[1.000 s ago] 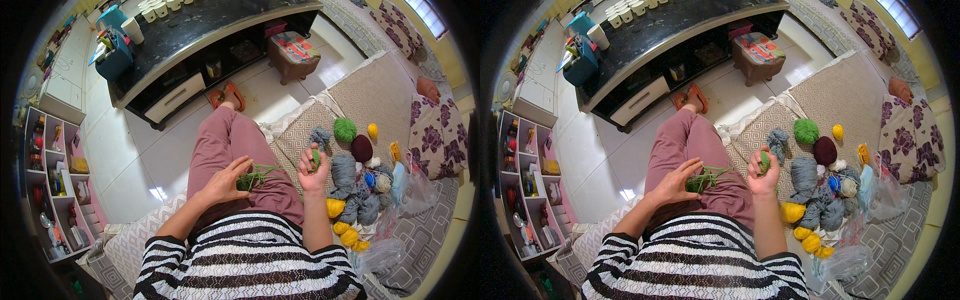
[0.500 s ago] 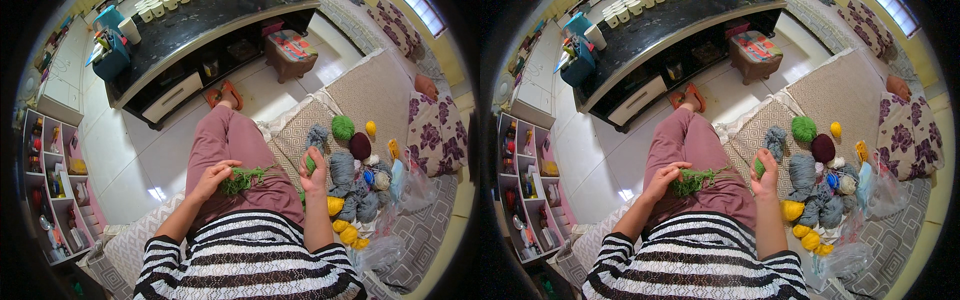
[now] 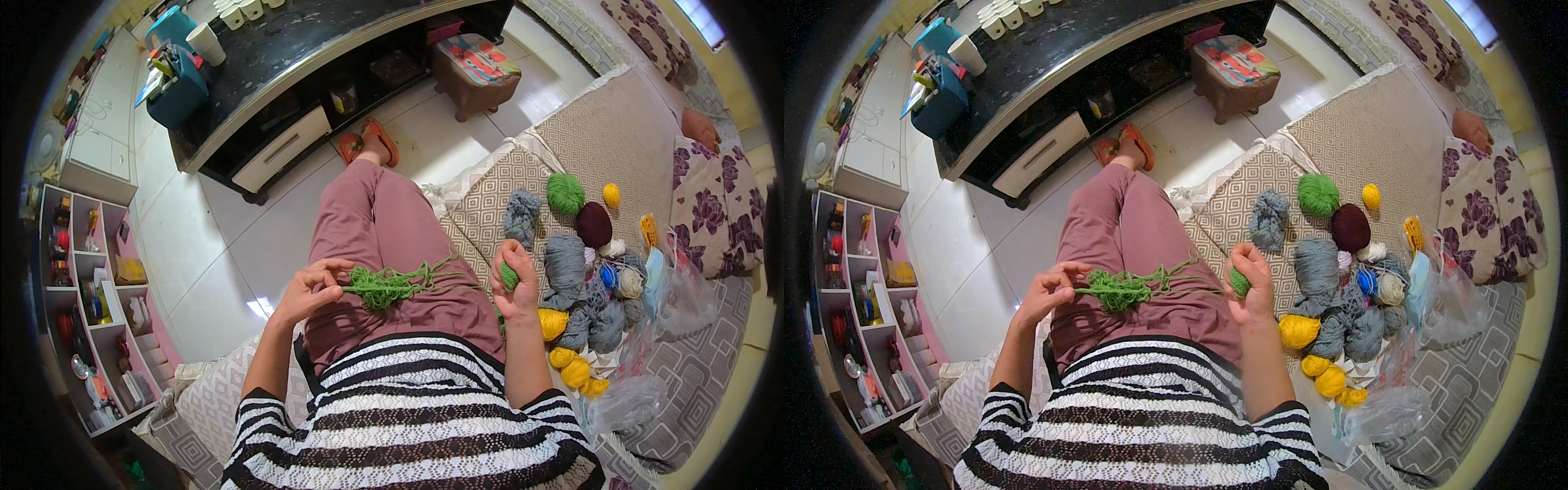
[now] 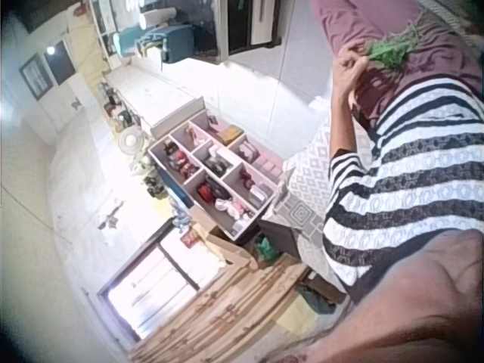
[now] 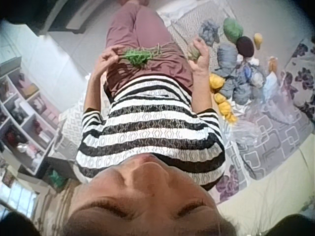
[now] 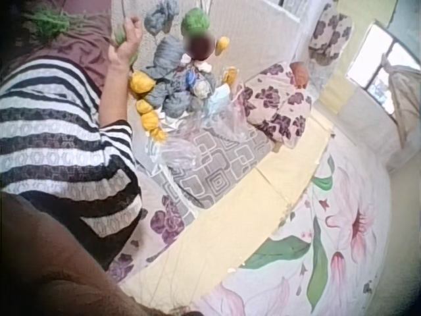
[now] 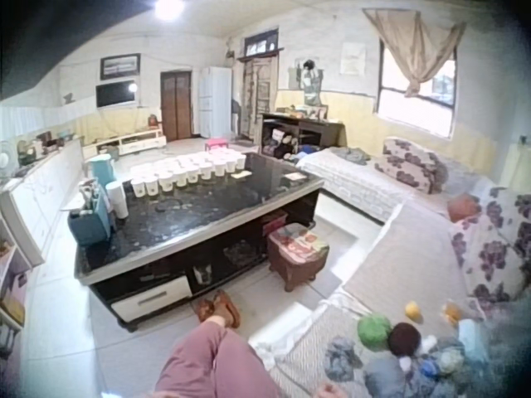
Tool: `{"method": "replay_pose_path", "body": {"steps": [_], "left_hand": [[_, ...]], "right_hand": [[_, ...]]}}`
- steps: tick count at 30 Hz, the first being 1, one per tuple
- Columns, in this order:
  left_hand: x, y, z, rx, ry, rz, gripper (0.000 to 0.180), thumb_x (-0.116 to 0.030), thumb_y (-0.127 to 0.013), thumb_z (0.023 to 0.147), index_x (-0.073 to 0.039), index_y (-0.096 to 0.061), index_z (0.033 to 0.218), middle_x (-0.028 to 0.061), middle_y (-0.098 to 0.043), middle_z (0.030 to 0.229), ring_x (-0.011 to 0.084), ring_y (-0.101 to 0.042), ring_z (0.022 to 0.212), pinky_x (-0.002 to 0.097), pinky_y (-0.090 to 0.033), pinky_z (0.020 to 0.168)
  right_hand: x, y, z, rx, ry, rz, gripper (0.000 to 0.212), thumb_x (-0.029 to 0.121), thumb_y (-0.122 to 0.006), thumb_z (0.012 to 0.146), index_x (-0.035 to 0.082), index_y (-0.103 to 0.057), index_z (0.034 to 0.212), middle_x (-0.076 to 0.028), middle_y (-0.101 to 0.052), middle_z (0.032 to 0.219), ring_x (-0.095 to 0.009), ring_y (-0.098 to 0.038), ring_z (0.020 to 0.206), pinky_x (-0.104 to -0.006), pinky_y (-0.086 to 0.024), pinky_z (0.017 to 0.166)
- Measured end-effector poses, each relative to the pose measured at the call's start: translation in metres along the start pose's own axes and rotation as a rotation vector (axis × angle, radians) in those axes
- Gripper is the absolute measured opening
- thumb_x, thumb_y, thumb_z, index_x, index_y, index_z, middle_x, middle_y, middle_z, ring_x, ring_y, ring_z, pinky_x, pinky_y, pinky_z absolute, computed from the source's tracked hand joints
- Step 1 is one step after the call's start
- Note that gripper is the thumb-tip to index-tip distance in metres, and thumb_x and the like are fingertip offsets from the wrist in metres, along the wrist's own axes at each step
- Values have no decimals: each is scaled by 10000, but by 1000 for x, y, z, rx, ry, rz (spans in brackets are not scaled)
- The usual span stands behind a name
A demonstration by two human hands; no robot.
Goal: The person works on a green yarn project by hand, looping and threading the yarn while seated.
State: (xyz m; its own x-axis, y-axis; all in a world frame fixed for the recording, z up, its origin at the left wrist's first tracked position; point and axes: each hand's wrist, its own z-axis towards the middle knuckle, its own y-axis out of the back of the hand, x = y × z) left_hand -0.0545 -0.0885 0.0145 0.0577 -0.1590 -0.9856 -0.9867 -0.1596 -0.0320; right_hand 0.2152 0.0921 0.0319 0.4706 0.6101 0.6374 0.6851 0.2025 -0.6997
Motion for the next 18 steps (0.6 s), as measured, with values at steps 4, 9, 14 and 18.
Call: {"method": "replay_pose_path", "body": {"steps": [4,9,14,18], "left_hand": [[13,-11,2,-55,-93,-442,236,-206,-548,779,-47,-455,630,102,-530,780,199,-508,786,352,-378,782],[11,-30,8,-18,-126,-736,166,-196,-505,818,-30,-508,816,-5,-400,556,108,-375,504,248,-357,578],[13,-31,7,18,16,-689,224,-108,-452,843,-15,-517,1036,10,-485,628,25,-308,408,163,-301,441],[4,-34,7,-103,111,-617,180,-59,-461,822,-30,-546,978,32,-549,764,24,-319,395,162,-342,449]], "right_hand": [[4,-7,-4,-28,35,-5,106,99,-528,763,49,-447,809,8,-388,557,-54,-324,420,-181,-238,345],[-4,-2,-3,-23,40,-171,104,51,-546,729,41,-486,813,5,-471,645,-58,-416,509,-171,-326,439],[-18,-13,-6,-28,84,-560,136,39,-591,661,12,-560,790,17,-526,728,-67,-462,671,-202,-372,653],[-22,-18,-6,128,-6,-890,174,95,-626,660,5,-599,806,1,-556,684,-55,-483,656,-200,-380,616]]}}
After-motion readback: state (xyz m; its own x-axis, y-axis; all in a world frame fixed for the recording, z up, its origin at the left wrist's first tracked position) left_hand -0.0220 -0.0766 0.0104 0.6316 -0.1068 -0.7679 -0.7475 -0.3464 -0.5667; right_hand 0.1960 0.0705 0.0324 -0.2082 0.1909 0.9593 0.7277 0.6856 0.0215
